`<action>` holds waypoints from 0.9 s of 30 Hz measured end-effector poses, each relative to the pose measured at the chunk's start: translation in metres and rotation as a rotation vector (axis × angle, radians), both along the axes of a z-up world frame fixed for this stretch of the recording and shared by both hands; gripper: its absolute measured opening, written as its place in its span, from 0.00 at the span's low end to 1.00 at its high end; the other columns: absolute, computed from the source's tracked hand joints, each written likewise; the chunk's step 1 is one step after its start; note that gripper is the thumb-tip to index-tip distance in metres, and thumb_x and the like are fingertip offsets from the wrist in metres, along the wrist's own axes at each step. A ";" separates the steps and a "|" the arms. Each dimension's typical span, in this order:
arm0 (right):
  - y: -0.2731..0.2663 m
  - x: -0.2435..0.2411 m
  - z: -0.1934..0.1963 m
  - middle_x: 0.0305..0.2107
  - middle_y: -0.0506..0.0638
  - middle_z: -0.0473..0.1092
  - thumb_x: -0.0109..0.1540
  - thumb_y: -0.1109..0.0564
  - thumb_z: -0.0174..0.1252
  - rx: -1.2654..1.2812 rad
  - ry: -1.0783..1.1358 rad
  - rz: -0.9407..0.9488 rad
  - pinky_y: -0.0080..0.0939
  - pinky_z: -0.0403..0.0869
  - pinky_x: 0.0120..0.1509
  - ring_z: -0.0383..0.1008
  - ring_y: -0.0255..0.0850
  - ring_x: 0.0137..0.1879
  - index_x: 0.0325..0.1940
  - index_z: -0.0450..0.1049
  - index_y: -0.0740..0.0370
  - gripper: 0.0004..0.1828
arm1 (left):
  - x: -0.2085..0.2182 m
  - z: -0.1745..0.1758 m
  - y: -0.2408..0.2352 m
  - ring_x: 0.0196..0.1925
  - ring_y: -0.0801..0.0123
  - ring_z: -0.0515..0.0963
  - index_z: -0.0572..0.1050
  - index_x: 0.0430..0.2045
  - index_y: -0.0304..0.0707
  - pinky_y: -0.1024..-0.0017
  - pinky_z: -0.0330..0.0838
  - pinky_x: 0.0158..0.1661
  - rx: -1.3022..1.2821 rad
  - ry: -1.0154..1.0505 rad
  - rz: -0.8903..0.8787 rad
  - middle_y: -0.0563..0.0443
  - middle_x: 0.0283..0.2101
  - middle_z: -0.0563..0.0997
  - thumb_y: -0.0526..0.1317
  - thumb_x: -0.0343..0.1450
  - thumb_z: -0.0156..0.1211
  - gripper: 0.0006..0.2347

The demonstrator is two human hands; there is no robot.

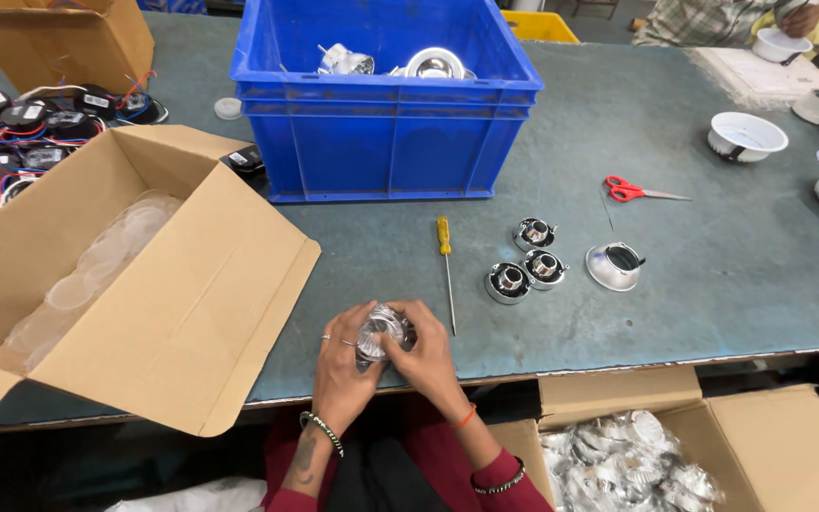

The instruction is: The person assembles small metal light fixture components on a workbench. They use a screwdriver to tighten parts, place assembled units into a blue crate, and unwrap additional components from plastic packaging. Other workers are visible in the background.

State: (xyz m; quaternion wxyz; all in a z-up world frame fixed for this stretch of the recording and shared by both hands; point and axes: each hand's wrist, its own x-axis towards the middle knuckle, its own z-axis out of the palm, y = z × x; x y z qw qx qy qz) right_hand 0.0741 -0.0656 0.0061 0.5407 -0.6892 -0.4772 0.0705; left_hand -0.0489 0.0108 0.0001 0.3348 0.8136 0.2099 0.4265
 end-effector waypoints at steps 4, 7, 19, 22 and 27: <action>0.003 -0.006 -0.007 0.37 0.54 0.74 0.56 0.63 0.62 0.069 -0.032 -0.132 0.40 0.75 0.43 0.77 0.45 0.39 0.48 0.76 0.65 0.15 | 0.000 0.002 -0.001 0.62 0.45 0.72 0.67 0.59 0.41 0.56 0.67 0.62 0.021 -0.022 -0.030 0.41 0.58 0.75 0.27 0.58 0.67 0.31; 0.003 -0.012 -0.005 0.41 0.54 0.73 0.56 0.63 0.62 0.173 -0.036 -0.156 0.40 0.76 0.45 0.78 0.46 0.42 0.51 0.75 0.65 0.19 | -0.009 0.007 0.005 0.64 0.44 0.69 0.63 0.61 0.35 0.56 0.65 0.61 -0.076 -0.086 -0.131 0.33 0.60 0.70 0.27 0.56 0.67 0.34; -0.002 -0.011 -0.015 0.31 0.54 0.73 0.62 0.60 0.61 0.141 -0.251 -0.161 0.44 0.70 0.39 0.71 0.47 0.35 0.37 0.77 0.68 0.07 | -0.011 -0.023 0.010 0.37 0.68 0.87 0.69 0.58 0.35 0.71 0.79 0.37 -0.426 -0.106 -0.096 0.45 0.37 0.87 0.38 0.71 0.63 0.20; 0.000 -0.005 -0.022 0.18 0.55 0.65 0.69 0.55 0.57 0.075 -0.005 -0.228 0.43 0.63 0.30 0.64 0.41 0.24 0.25 0.70 0.72 0.21 | -0.009 -0.024 0.011 0.37 0.69 0.86 0.71 0.55 0.35 0.72 0.78 0.36 -0.494 -0.137 -0.087 0.45 0.37 0.87 0.39 0.71 0.63 0.18; 0.004 0.001 -0.031 0.16 0.51 0.65 0.68 0.51 0.57 0.156 0.119 -0.257 0.41 0.61 0.27 0.60 0.32 0.24 0.24 0.68 0.72 0.25 | -0.007 -0.016 0.013 0.38 0.70 0.85 0.63 0.58 0.31 0.72 0.80 0.35 -0.470 -0.208 -0.169 0.44 0.41 0.82 0.40 0.66 0.68 0.27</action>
